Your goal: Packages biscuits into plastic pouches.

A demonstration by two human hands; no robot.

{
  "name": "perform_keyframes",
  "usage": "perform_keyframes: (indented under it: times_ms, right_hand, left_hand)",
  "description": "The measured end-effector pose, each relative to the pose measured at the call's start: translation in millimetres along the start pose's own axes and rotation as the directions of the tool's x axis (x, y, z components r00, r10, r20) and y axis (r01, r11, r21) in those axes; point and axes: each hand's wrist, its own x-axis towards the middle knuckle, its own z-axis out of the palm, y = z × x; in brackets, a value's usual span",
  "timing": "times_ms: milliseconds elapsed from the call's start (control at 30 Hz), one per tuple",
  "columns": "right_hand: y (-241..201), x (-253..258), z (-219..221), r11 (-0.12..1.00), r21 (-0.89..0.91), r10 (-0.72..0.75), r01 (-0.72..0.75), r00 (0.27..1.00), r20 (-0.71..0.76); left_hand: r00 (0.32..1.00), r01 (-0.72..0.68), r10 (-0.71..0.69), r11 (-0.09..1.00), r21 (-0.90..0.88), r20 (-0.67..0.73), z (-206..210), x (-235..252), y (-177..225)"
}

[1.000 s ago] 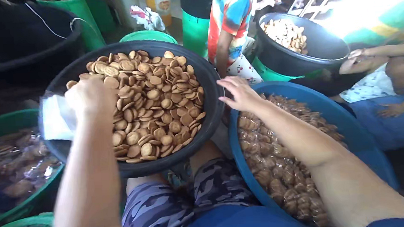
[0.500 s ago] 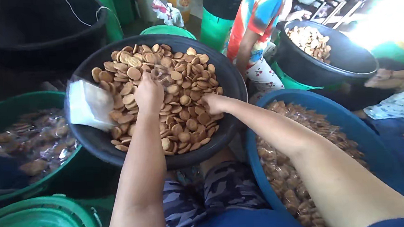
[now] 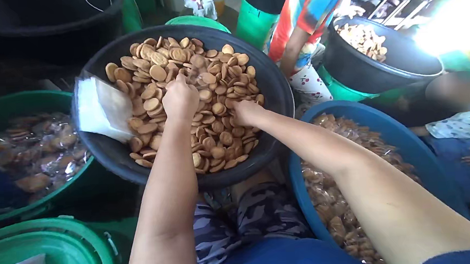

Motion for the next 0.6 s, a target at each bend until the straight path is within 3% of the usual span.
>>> perform_keyframes:
  times_ms: [233,367,467,600]
  right_hand:
    - [13,22,17,0.97,-0.157,-0.169,0.186,0.979,0.116]
    - [14,24,0,0.987,-0.068,-0.14,0.148,0.984,0.106]
    - [-2,19,-9,0.993,-0.061,-0.086,0.098,0.98,0.182]
    - [-16,16,12,0.991,-0.103,-0.071,0.086,0.988,0.141]
  left_hand:
    - [1.0,0.002,-0.002,1.0,-0.008,0.006,-3,-1,-1]
    - [1.0,0.016,-0.015,0.999,-0.028,0.009,-3,0,0]
    - [0.999,0.032,-0.031,0.999,-0.035,0.021,-5,-1,2]
    - [0.999,-0.039,0.04,0.996,-0.076,0.009,-2,3,-3]
